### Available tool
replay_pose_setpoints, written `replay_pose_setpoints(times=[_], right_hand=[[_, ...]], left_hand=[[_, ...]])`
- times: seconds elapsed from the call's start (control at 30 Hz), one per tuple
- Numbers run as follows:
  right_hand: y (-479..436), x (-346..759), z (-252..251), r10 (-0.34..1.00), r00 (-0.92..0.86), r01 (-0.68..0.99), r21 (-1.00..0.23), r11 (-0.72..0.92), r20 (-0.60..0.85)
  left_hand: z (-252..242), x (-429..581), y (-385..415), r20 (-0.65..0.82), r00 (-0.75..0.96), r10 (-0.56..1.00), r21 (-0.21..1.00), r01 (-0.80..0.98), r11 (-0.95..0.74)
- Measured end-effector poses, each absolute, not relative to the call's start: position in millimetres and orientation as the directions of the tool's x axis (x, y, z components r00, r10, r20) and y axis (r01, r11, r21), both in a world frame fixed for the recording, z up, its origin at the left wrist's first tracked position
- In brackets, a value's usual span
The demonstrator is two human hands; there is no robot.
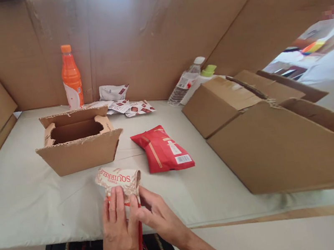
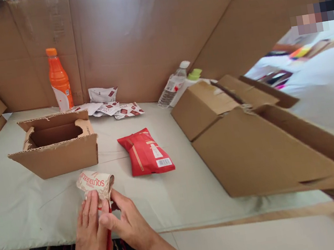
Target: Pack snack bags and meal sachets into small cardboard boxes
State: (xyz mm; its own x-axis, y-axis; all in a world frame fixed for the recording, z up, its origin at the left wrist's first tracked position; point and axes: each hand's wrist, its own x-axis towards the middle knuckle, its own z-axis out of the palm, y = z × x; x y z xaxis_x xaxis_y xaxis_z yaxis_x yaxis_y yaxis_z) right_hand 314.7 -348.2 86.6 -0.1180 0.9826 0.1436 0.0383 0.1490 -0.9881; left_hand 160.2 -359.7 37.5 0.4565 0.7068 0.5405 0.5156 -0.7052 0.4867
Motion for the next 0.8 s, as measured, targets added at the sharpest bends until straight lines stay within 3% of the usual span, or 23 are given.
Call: replay_pose_setpoints(times=[0.07, 0.2, 0.3, 0.37, 0.47, 0.53, 0.6, 0.67, 0.8], right_hand=[[-345.1, 309.9, 75.0, 0.999, -0.034, -0.110, -0.994, 0.002, 0.006], [-337.8, 312.6, 57.2, 0.978, 0.100, -0.268, -0.951, -0.153, -0.185], [-336.7, 321.3, 58.1, 0.974, 0.071, -0.262, -0.946, -0.188, -0.214], [-338.3, 326.9, 62.5, 0.979, 0.022, -0.217, -0.957, -0.193, -0.202], [-341.6, 332.6, 68.0, 0.984, -0.044, -0.110, -0.979, -0.174, -0.170], [-342.7, 334.3, 69.6, 0.981, -0.093, -0.052, -0.984, -0.173, -0.168], [-342.4, 335.0, 70.6, 0.977, -0.129, -0.013, -0.985, -0.171, -0.168], [-341.1, 335.9, 72.0, 0.976, -0.157, 0.025, -0.988, -0.150, -0.152], [-339.2, 337.9, 74.7, 0.953, -0.269, 0.076, -0.989, -0.123, -0.139]], left_hand=[[37.5, 170.5, -364.1, 0.525, 0.534, 0.663, 0.335, 0.586, -0.737], [48.6, 166.4, -370.0, 0.513, 0.638, 0.574, 0.372, 0.438, -0.818], [58.7, 146.7, -361.3, 0.665, 0.460, 0.588, 0.476, 0.346, -0.809], [65.9, 130.7, -347.6, 0.677, 0.278, 0.681, 0.564, 0.399, -0.723], [78.4, 110.0, -321.9, 0.406, 0.173, 0.897, 0.791, 0.425, -0.440], [85.6, 102.2, -307.4, 0.082, 0.270, 0.959, 0.931, 0.322, -0.170], [89.6, 100.1, -299.2, -0.135, 0.362, 0.922, 0.974, 0.221, 0.056], [90.3, 101.7, -297.5, -0.187, 0.346, 0.919, 0.976, 0.172, 0.133], [87.3, 106.1, -302.2, -0.109, 0.248, 0.963, 0.978, 0.202, 0.059]])
